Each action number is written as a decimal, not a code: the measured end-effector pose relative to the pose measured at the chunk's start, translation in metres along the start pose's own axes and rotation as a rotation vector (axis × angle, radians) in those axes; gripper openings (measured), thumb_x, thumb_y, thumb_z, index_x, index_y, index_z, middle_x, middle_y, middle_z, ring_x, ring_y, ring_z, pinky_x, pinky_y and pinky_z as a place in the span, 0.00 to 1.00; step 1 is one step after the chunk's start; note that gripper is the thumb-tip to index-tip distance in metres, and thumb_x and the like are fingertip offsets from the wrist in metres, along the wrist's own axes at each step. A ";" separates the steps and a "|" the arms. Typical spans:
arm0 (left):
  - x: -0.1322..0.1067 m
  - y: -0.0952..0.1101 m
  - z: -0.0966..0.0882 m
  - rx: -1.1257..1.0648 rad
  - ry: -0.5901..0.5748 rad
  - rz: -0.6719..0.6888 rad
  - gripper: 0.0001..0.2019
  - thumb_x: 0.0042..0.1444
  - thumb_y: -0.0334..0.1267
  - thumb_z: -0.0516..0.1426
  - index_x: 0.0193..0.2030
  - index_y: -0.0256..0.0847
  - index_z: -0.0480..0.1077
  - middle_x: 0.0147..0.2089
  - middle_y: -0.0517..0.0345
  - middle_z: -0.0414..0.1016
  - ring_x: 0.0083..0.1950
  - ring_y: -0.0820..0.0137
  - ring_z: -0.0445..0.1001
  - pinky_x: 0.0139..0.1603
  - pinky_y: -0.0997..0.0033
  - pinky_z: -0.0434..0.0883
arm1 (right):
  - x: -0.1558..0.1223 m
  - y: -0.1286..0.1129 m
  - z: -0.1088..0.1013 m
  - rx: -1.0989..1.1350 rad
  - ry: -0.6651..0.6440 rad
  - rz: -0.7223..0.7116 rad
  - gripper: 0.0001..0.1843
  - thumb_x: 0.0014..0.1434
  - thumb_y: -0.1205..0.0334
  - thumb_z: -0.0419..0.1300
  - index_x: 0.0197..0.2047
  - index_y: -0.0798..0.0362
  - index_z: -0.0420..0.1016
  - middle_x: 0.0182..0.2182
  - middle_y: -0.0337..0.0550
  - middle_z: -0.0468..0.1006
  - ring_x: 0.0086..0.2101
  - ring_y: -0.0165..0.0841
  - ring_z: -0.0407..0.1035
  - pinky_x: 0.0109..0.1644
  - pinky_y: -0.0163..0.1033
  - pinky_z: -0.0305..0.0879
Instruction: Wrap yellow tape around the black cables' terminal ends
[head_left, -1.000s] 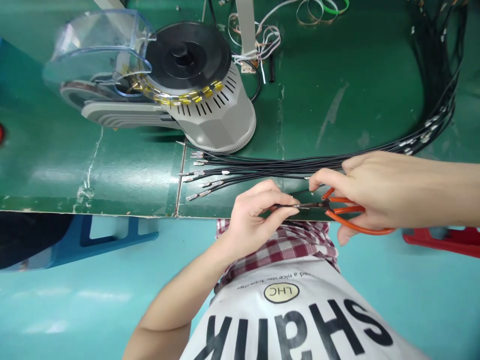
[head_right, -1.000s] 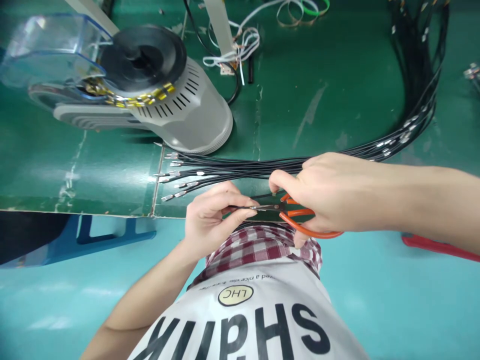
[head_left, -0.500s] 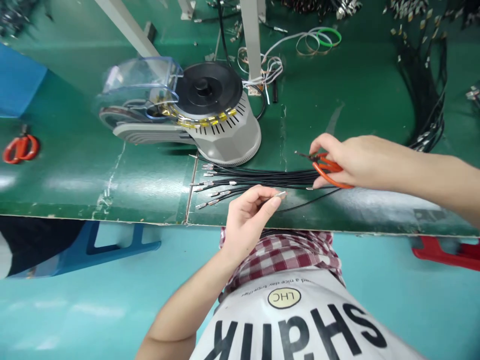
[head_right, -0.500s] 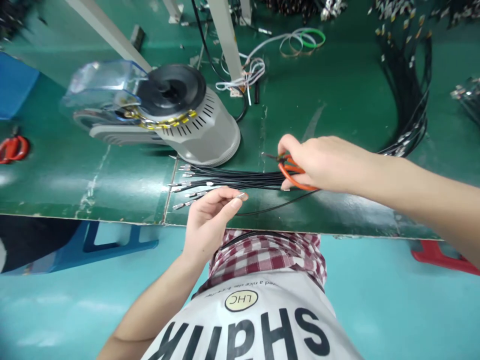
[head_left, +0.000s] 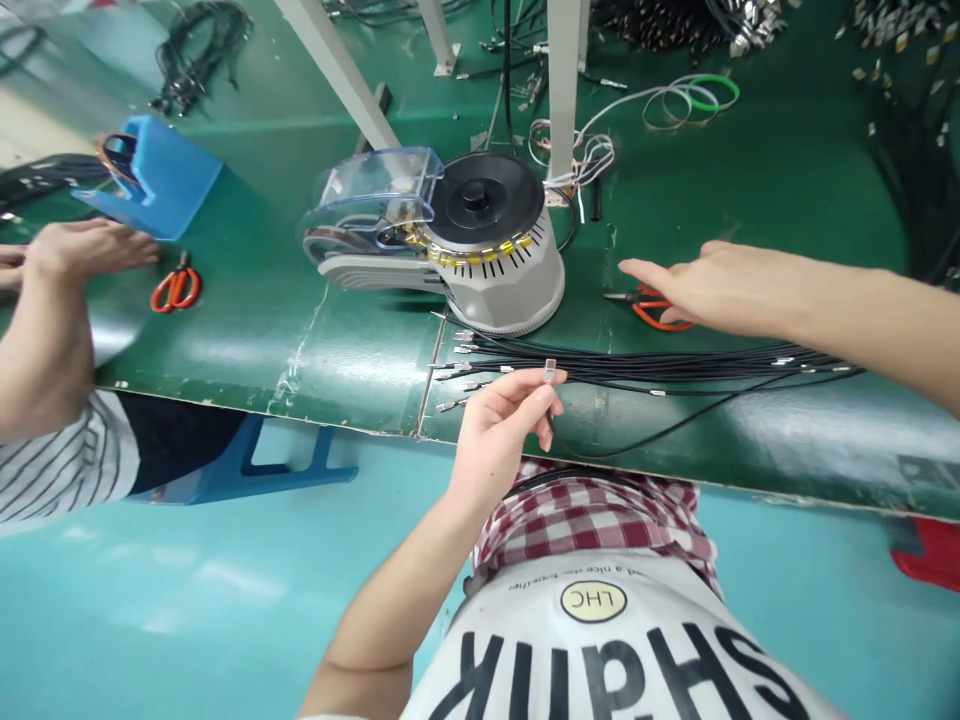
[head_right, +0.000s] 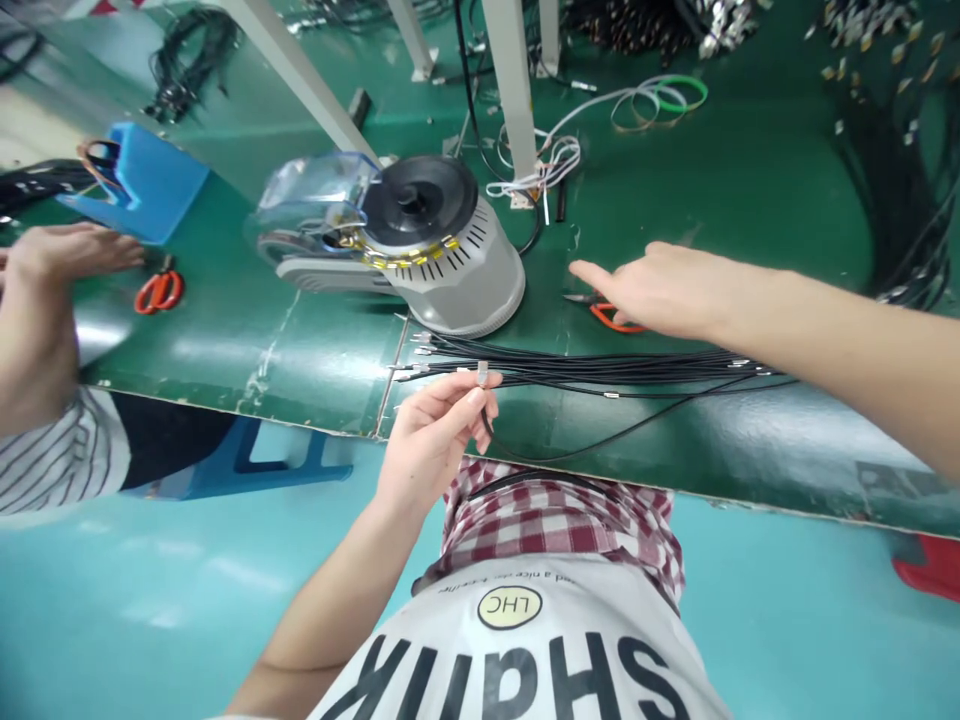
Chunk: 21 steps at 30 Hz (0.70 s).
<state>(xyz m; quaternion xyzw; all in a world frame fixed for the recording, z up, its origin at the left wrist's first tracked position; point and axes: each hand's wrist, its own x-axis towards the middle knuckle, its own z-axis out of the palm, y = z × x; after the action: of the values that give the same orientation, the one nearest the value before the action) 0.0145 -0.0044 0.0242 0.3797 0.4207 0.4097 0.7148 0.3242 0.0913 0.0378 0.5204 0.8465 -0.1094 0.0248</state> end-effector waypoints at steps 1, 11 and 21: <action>0.000 0.001 0.000 -0.015 -0.012 -0.005 0.11 0.58 0.39 0.65 0.45 0.37 0.78 0.32 0.57 0.75 0.23 0.78 0.67 0.23 0.76 0.70 | 0.001 0.002 0.000 0.053 0.027 -0.009 0.33 0.61 0.71 0.65 0.68 0.55 0.66 0.31 0.47 0.84 0.31 0.36 0.74 0.41 0.42 0.62; -0.005 0.005 -0.003 -0.045 -0.044 -0.020 0.09 0.62 0.37 0.63 0.45 0.35 0.74 0.32 0.57 0.76 0.24 0.75 0.73 0.27 0.72 0.78 | -0.028 -0.085 -0.009 1.356 0.065 0.113 0.15 0.63 0.52 0.65 0.50 0.48 0.81 0.46 0.44 0.82 0.40 0.33 0.77 0.43 0.37 0.70; -0.010 0.003 0.001 -0.038 -0.065 0.015 0.09 0.62 0.37 0.63 0.45 0.35 0.73 0.33 0.56 0.78 0.24 0.75 0.74 0.27 0.73 0.79 | -0.029 -0.124 0.015 1.619 0.066 0.250 0.10 0.53 0.54 0.74 0.36 0.49 0.85 0.31 0.39 0.82 0.32 0.28 0.73 0.41 0.33 0.70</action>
<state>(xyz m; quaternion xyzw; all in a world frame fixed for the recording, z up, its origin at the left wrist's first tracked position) 0.0116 -0.0127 0.0301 0.3821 0.3866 0.4106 0.7321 0.2268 0.0090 0.0477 0.4706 0.4414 -0.6677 -0.3713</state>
